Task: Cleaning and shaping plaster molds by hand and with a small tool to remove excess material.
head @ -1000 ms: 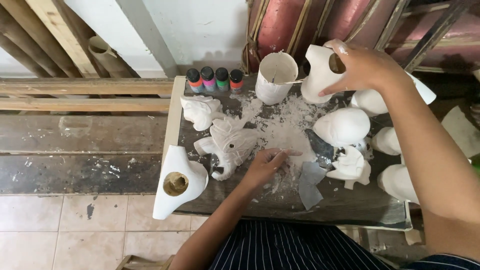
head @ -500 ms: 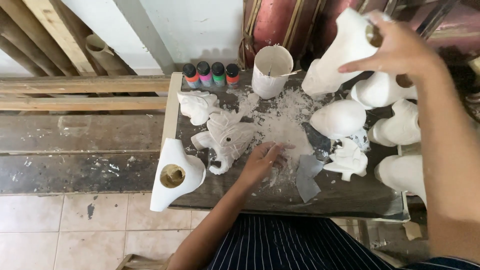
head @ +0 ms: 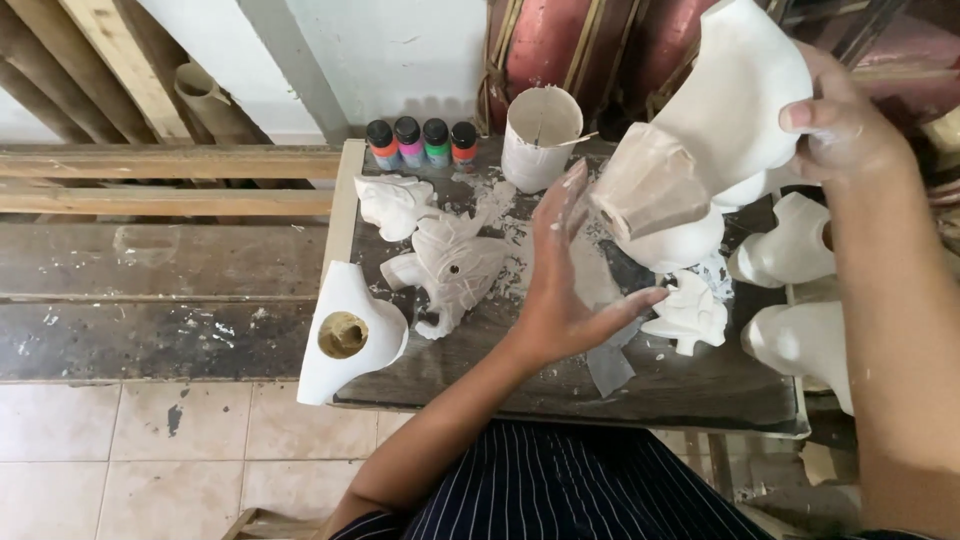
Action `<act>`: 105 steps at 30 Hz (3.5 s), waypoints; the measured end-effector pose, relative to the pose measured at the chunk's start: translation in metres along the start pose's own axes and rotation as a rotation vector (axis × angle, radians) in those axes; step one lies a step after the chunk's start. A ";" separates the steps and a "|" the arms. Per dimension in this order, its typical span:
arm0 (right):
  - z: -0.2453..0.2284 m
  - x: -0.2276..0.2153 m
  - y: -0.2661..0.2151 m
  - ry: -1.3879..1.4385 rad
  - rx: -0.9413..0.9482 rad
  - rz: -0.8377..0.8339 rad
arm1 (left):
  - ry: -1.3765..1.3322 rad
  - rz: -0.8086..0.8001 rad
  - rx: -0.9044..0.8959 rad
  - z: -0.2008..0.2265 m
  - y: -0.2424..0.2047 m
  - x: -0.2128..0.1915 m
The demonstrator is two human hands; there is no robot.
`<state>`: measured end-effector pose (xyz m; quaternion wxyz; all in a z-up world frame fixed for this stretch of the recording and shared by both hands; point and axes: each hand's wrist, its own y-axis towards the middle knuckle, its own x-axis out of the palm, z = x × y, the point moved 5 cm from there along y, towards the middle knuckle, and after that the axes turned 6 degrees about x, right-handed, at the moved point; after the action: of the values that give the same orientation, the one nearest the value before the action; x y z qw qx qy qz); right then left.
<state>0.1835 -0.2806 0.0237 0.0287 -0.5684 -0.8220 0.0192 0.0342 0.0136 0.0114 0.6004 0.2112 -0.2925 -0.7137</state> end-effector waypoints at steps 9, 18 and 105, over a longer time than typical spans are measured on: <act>0.084 0.104 -0.034 0.662 0.220 0.374 | -0.120 0.382 0.343 0.011 0.038 -0.004; 0.093 0.225 -0.073 1.035 0.550 0.471 | -0.367 0.290 -0.063 -0.007 0.063 -0.032; 0.028 0.199 -0.121 -0.196 -0.320 0.346 | -0.015 0.242 -0.509 -0.063 -0.069 -0.023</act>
<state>-0.0015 -0.1371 0.0086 -0.1452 -0.6935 -0.7038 -0.0516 0.0288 0.0329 -0.0829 0.7127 0.0119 -0.1313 -0.6890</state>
